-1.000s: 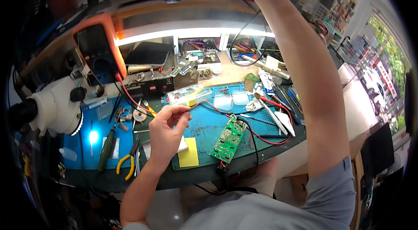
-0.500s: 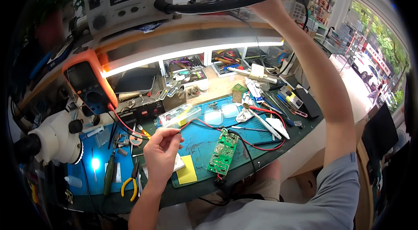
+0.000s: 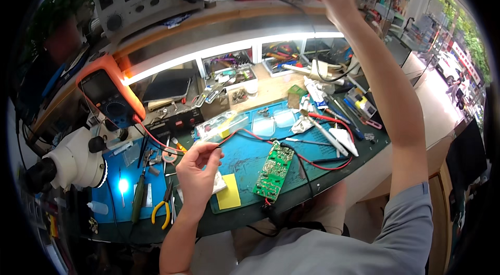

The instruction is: The person cleans a green circuit board with a cotton swab and liquid, then uses a soldering iron to attach wires to the board. They also handle a yellow power supply unit, inspecting its internal components and connecting wires to it.

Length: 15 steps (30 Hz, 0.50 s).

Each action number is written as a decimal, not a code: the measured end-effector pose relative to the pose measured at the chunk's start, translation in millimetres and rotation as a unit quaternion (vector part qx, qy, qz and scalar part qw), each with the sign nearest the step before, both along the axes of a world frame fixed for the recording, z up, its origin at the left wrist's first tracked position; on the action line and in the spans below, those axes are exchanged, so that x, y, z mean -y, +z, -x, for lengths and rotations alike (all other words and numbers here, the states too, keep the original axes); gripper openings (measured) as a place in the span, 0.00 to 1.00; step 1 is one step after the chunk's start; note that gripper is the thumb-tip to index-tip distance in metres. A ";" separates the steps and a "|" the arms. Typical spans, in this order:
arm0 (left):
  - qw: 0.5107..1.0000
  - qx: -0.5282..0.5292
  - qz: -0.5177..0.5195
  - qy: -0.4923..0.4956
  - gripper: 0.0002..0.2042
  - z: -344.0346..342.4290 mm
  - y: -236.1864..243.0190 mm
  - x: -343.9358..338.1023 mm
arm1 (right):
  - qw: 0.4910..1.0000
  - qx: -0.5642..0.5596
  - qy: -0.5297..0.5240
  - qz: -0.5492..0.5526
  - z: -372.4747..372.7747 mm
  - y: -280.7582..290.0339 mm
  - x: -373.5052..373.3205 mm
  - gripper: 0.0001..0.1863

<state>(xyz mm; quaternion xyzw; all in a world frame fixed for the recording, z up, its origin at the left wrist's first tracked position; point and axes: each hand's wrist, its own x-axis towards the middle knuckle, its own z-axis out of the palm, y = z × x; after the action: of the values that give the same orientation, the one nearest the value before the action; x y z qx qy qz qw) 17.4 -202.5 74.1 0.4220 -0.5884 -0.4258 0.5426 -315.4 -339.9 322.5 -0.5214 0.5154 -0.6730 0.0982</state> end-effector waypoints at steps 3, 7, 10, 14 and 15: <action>0.999 0.023 -0.024 -0.007 0.06 -8.4 -1.9 -10.9 | 0.986 -0.042 0.117 0.113 -18.0 -79.1 -58.6 0.16; 0.990 0.010 -0.111 -0.087 0.04 6.7 -18.2 -20.4 | 0.962 -0.173 0.198 0.069 -46.4 -193.7 -181.5 0.17; 0.980 0.004 -0.156 -0.122 0.05 19.2 -11.6 -28.0 | 0.954 -0.226 0.188 0.062 -55.4 -248.6 -236.1 0.21; 0.982 0.051 -0.147 -0.111 0.05 17.6 -17.8 -32.5 | 0.968 -0.163 0.174 0.079 -66.8 -292.3 -248.1 0.18; 0.982 0.072 -0.138 -0.108 0.05 16.6 -19.1 -32.8 | 0.970 -0.152 0.172 0.080 -67.0 -296.3 -249.3 0.17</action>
<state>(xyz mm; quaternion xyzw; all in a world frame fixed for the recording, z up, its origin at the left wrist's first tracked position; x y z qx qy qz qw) 0.7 -169.7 54.9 0.4564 -0.6035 -0.5278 0.3859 -248.4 -90.6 26.2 -0.7044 0.3716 -0.5980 0.0907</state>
